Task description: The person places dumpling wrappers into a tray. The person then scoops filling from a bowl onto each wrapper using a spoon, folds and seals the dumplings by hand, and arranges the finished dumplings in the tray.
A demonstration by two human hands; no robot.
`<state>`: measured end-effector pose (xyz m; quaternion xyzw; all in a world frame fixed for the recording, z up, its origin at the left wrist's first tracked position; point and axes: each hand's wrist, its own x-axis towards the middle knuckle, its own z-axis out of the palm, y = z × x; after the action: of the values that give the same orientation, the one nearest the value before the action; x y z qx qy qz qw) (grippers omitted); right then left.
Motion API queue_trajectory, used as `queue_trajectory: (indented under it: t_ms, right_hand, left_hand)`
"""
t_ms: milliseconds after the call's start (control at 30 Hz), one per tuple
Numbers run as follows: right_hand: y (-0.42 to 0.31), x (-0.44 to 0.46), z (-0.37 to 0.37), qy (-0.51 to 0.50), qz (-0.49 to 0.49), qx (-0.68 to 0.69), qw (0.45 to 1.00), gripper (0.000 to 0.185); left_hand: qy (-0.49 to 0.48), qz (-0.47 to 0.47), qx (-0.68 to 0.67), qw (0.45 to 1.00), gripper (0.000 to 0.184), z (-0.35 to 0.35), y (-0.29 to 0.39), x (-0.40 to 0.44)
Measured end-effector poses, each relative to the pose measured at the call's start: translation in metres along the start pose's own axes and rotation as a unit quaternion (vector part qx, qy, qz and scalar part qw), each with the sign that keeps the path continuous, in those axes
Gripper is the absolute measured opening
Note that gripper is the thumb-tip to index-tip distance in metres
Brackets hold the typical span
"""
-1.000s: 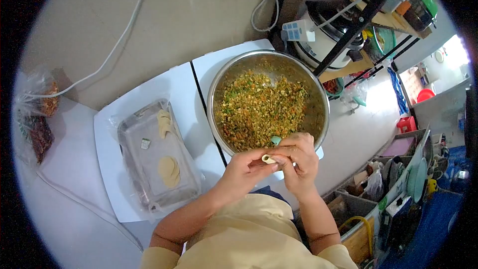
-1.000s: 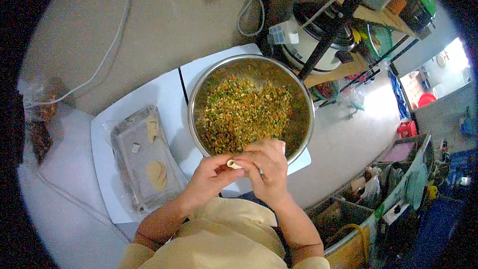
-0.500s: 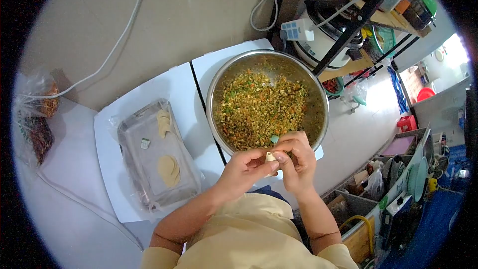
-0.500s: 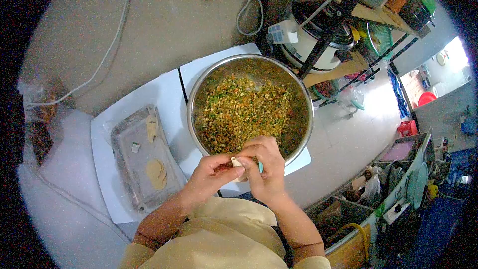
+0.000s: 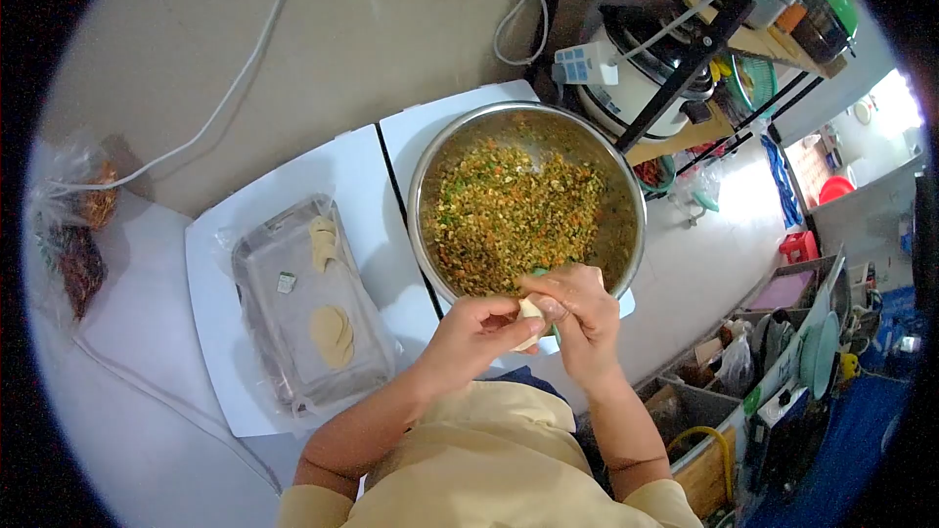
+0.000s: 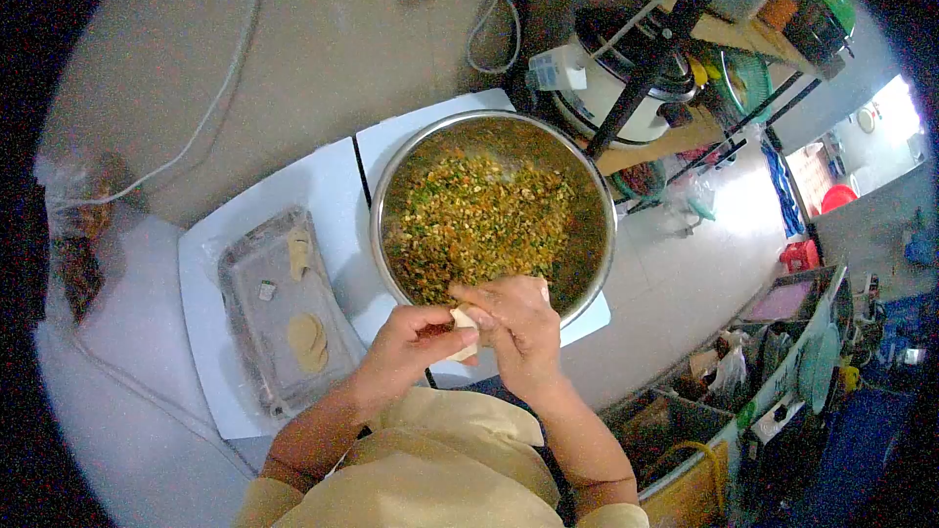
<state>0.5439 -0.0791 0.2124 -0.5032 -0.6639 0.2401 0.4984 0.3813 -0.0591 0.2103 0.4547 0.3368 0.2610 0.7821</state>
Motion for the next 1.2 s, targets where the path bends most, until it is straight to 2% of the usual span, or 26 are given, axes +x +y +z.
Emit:
queue_trajectory:
  t_ms: [67,300,400,500,567,600,633,700,800,900,967,1000,1067,1100,1167,1200]
  right_hand:
    - [-0.005,0.004,-0.003,-0.044,-0.008,-0.012,0.999,0.006]
    - [0.002,0.005,0.000,-0.062,-0.033,-0.034,0.997,0.008]
    - [0.004,0.005,-0.001,-0.071,-0.040,-0.040,0.996,0.013]
    - [0.004,0.011,-0.004,-0.107,-0.086,-0.077,0.988,0.020]
    - [0.000,0.009,-0.002,-0.056,-0.007,0.005,0.998,0.024]
    - [0.004,0.003,0.005,-0.013,0.093,0.156,0.983,0.026]
    - [0.005,-0.002,0.008,-0.013,0.092,0.156,0.983,0.026]
    - [0.006,-0.008,0.013,0.024,0.224,0.329,0.917,0.024]
    - [0.002,-0.007,0.025,0.049,0.223,0.357,0.906,0.019]
    - [0.001,-0.007,0.026,0.071,0.241,0.341,0.906,0.014]
    - [0.001,-0.003,0.021,0.026,0.086,0.102,0.991,0.015]
    - [0.001,-0.001,0.021,0.025,0.086,0.102,0.991,0.015]
    - [0.000,0.003,0.021,-0.005,0.054,0.099,0.994,0.016]
    - [-0.002,0.003,0.022,-0.006,0.054,0.099,0.994,0.016]
    - [-0.010,0.002,0.025,0.039,0.190,0.272,0.943,0.016]
    - [-0.013,0.002,0.028,0.037,0.189,0.271,0.943,0.016]
  left_hand:
    - [0.000,0.002,0.016,1.000,0.020,-0.001,0.001,0.000]
    - [-0.016,-0.019,0.054,0.998,0.020,-0.004,0.002,0.001]
    - [-0.009,-0.014,0.021,1.000,0.021,-0.008,-0.001,0.001]
    - [0.001,-0.022,0.000,1.000,0.022,-0.013,0.002,0.001]
    - [0.017,-0.017,-0.005,1.000,0.022,-0.013,0.005,0.001]
    - [0.032,-0.015,-0.011,0.999,0.022,-0.013,0.006,0.001]
    - [0.032,-0.014,-0.010,0.999,0.022,-0.013,0.005,0.001]
    - [0.033,-0.003,-0.004,0.999,0.021,-0.014,0.002,0.002]
    - [0.034,0.016,-0.051,0.998,0.021,-0.006,0.005,0.001]
    - [0.009,0.001,-0.010,1.000,0.023,-0.005,0.006,0.000]
    - [0.007,0.011,0.022,1.000,0.023,-0.007,0.005,-0.001]
    - [0.004,0.022,0.054,0.998,0.024,-0.008,0.005,-0.001]
    - [0.019,0.029,0.031,0.999,0.025,-0.008,0.004,-0.002]
    - [0.033,0.037,0.009,0.999,0.026,-0.007,0.003,-0.003]
    - [0.052,0.047,-0.024,0.997,0.027,-0.005,0.002,-0.003]
    - [0.070,0.057,-0.056,0.994,0.027,-0.003,0.001,-0.003]
